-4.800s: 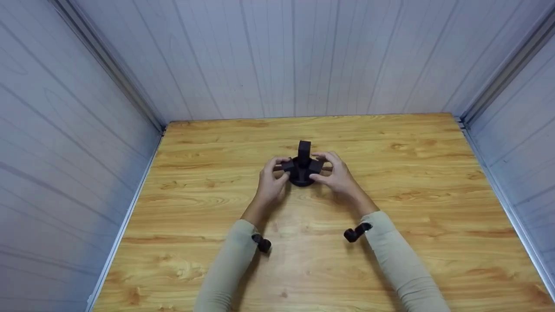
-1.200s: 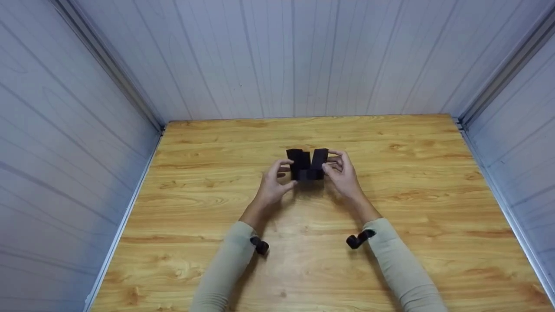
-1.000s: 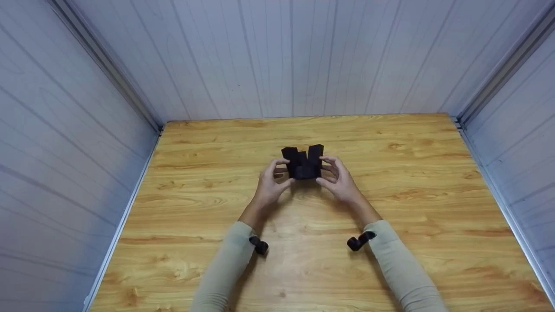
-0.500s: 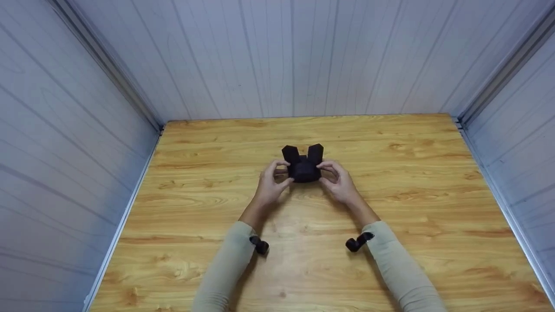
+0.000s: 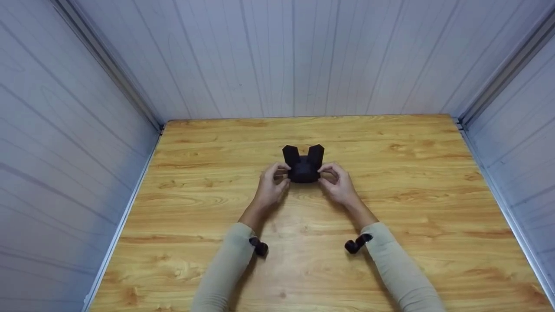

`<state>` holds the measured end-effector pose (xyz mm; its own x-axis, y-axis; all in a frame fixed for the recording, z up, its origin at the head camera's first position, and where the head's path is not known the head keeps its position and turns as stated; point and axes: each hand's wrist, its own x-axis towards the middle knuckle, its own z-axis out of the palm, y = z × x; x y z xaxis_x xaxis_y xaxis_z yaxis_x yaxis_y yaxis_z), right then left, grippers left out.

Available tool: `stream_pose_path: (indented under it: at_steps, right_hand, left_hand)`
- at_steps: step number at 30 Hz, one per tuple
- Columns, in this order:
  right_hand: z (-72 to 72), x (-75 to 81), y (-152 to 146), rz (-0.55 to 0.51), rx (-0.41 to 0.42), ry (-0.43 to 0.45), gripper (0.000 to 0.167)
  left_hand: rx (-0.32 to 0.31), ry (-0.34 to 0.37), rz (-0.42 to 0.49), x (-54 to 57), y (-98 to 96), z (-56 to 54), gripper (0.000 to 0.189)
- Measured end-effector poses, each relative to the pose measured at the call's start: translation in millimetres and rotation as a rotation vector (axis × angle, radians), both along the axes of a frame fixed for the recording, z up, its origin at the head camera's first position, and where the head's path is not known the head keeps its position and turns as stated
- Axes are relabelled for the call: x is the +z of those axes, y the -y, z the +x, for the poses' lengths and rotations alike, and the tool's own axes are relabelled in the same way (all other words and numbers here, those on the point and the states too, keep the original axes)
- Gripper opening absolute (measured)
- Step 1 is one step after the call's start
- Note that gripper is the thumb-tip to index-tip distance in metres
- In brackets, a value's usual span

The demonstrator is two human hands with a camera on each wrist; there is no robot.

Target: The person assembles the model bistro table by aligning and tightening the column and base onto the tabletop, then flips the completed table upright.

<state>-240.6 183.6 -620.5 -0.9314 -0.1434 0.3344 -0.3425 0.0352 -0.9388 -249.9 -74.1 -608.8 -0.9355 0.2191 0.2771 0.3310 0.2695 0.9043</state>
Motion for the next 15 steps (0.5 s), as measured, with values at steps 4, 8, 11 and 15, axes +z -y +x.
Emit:
stream_pose_path:
  at_steps: [4, 8, 11, 15]
  right_hand:
    - [1.4, 6.1, 0, 0.030, -0.021, 0.013, 0.025]
    - [2.4, 13.9, 0, 0.014, -0.030, 0.063, 0.025]
    - [1.9, 17.3, -1, 0.001, -0.036, 0.085, 0.026]
    - [-0.6, 23.9, -1, -0.012, -0.039, 0.091, 0.030]
  left_hand:
    - [-0.004, 0.002, 0.002, 3.9, -1.3, 1.0, 0.028]
    - [-0.003, 0.018, 0.018, 9.0, -2.5, 2.0, 0.028]
    - [0.000, 0.037, 0.041, 11.8, -2.9, 4.6, 0.029]
    - [0.004, 0.052, 0.065, 16.1, -4.4, 7.0, 0.033]
